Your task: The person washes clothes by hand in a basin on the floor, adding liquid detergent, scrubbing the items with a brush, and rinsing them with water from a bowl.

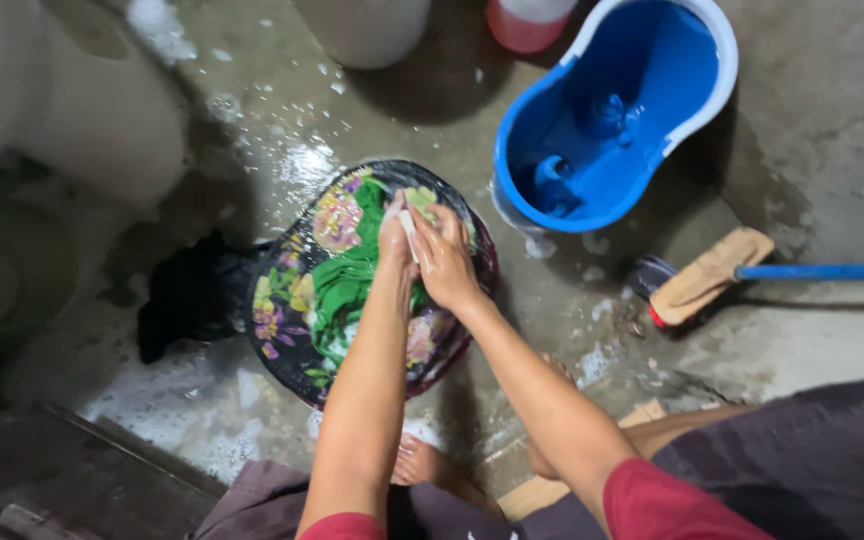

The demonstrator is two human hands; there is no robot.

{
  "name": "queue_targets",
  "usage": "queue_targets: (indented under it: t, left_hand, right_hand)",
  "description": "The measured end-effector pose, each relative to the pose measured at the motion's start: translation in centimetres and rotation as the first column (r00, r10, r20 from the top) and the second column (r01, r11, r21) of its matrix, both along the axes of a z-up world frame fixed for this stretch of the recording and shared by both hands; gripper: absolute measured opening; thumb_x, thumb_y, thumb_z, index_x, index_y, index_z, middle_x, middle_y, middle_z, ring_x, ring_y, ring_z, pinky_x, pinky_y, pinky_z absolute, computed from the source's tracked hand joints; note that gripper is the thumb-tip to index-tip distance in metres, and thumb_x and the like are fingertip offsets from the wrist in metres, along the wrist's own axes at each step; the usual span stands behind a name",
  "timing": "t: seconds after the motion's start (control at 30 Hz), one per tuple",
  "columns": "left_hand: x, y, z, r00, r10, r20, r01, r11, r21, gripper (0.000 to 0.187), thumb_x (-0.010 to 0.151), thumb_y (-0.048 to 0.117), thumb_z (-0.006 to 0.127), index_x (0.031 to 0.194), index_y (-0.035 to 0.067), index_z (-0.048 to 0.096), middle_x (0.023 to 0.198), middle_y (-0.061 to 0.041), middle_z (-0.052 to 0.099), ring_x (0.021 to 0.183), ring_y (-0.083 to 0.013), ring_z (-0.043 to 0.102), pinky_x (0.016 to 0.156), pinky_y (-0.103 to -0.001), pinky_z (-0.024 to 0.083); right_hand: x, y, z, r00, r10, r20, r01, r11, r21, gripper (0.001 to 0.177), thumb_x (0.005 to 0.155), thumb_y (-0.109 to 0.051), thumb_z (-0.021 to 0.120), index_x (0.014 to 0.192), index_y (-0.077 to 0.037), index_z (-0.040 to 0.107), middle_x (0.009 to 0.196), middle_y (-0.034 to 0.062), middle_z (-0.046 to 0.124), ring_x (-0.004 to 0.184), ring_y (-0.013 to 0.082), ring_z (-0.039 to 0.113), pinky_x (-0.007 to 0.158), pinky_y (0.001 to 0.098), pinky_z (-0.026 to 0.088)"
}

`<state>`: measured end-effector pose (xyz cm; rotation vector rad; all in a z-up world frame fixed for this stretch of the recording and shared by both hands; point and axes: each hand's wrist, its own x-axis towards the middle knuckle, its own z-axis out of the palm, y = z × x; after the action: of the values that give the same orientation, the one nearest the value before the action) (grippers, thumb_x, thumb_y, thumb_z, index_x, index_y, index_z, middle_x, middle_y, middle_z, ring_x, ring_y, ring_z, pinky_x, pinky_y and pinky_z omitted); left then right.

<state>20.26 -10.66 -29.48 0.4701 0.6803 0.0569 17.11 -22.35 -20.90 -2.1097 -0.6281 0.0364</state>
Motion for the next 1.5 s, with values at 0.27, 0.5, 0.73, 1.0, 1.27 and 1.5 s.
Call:
queue_targets:
  t: [0.27, 0.5, 0.73, 1.0, 1.27, 1.5]
  left_hand:
    - [-4.7, 3.2, -1.0, 0.904, -0.427, -0.001, 0.379, 0.8, 0.466, 0.033, 0.102, 0.036, 0.052, 0.102, 0.007, 0.069, 0.089, -0.001, 0.067, 0.077, -0.0132, 0.063, 0.07, -0.033, 0.055]
    - [-9.8, 6.5, -0.4, 0.9, -0.248, -0.358, 0.204, -0.486, 0.85, 0.052, 0.064, 0.03, 0.073, 0.11, 0.007, 0.068, 0.099, -0.018, 0.072, 0.087, -0.0351, 0.069, 0.074, -0.047, 0.05]
    - [-11.6, 7.0, 0.6, 0.801, -0.188, -0.569, 0.52, -0.252, 0.816, 0.029, 0.095, 0.028, 0.065, 0.116, 0.008, 0.065, 0.106, -0.02, 0.071, 0.104, -0.0433, 0.066, 0.088, -0.053, 0.05]
    - [-11.8, 12.0, 10.7, 0.952, -0.151, -0.265, 0.24, -0.165, 0.957, 0.072, 0.065, 0.045, 0.088, 0.115, 0.002, 0.06, 0.117, -0.022, 0.066, 0.105, -0.0421, 0.065, 0.089, -0.049, 0.05]
    - [-18.4, 11.7, -1.5, 0.959, 0.029, -0.283, 0.257, 0.34, 0.905, 0.03, 0.082, 0.015, 0.071, 0.109, 0.003, 0.067, 0.099, -0.015, 0.069, 0.087, -0.0274, 0.066, 0.076, -0.041, 0.055]
    - [-10.0, 5.4, -10.4, 0.973, 0.184, 0.138, -0.219, 0.553, 0.804, 0.085, 0.077, -0.001, 0.069, 0.153, 0.009, 0.034, 0.129, -0.014, 0.057, 0.109, -0.026, 0.057, 0.085, -0.038, 0.049]
  right_hand:
    - [2.6, -0.2, -9.3, 0.895, -0.027, -0.445, 0.182, 0.934, 0.309, 0.029, 0.097, -0.016, 0.072, 0.115, 0.0, 0.054, 0.102, 0.0168, 0.066, 0.091, 0.024, 0.066, 0.079, 0.038, 0.054]
    - [3.3, -1.2, -9.6, 0.621, 0.243, -0.745, 0.554, 0.536, 0.637, 0.03, 0.087, -0.008, 0.071, 0.108, -0.013, 0.05, 0.088, 0.0066, 0.064, 0.07, 0.0171, 0.068, 0.06, 0.0359, 0.06]
    - [1.5, -0.3, -7.7, 0.865, 0.354, -0.356, -0.349, 0.934, 0.08, 0.062, 0.079, -0.013, 0.09, 0.131, -0.004, 0.059, 0.118, 0.0186, 0.069, 0.109, 0.0363, 0.066, 0.093, 0.0473, 0.051]
    - [4.3, 4.6, 3.4, 0.965, 0.225, -0.132, -0.215, 0.972, 0.091, 0.043, 0.077, 0.004, 0.059, 0.119, -0.003, 0.062, 0.104, 0.0174, 0.069, 0.1, 0.0339, 0.07, 0.09, 0.0333, 0.053]
    - [9.1, 7.2, 10.9, 0.922, 0.36, -0.145, -0.222, 0.796, 0.563, 0.035, 0.085, 0.012, 0.051, 0.116, -0.001, 0.062, 0.107, 0.0035, 0.067, 0.102, 0.0129, 0.066, 0.091, 0.0271, 0.056]
    - [6.0, 9.0, 6.8, 0.949, 0.278, -0.151, -0.256, 0.955, 0.149, 0.02, 0.08, -0.005, 0.065, 0.1, -0.002, 0.063, 0.082, 0.0077, 0.066, 0.081, 0.0206, 0.065, 0.076, 0.0369, 0.053]
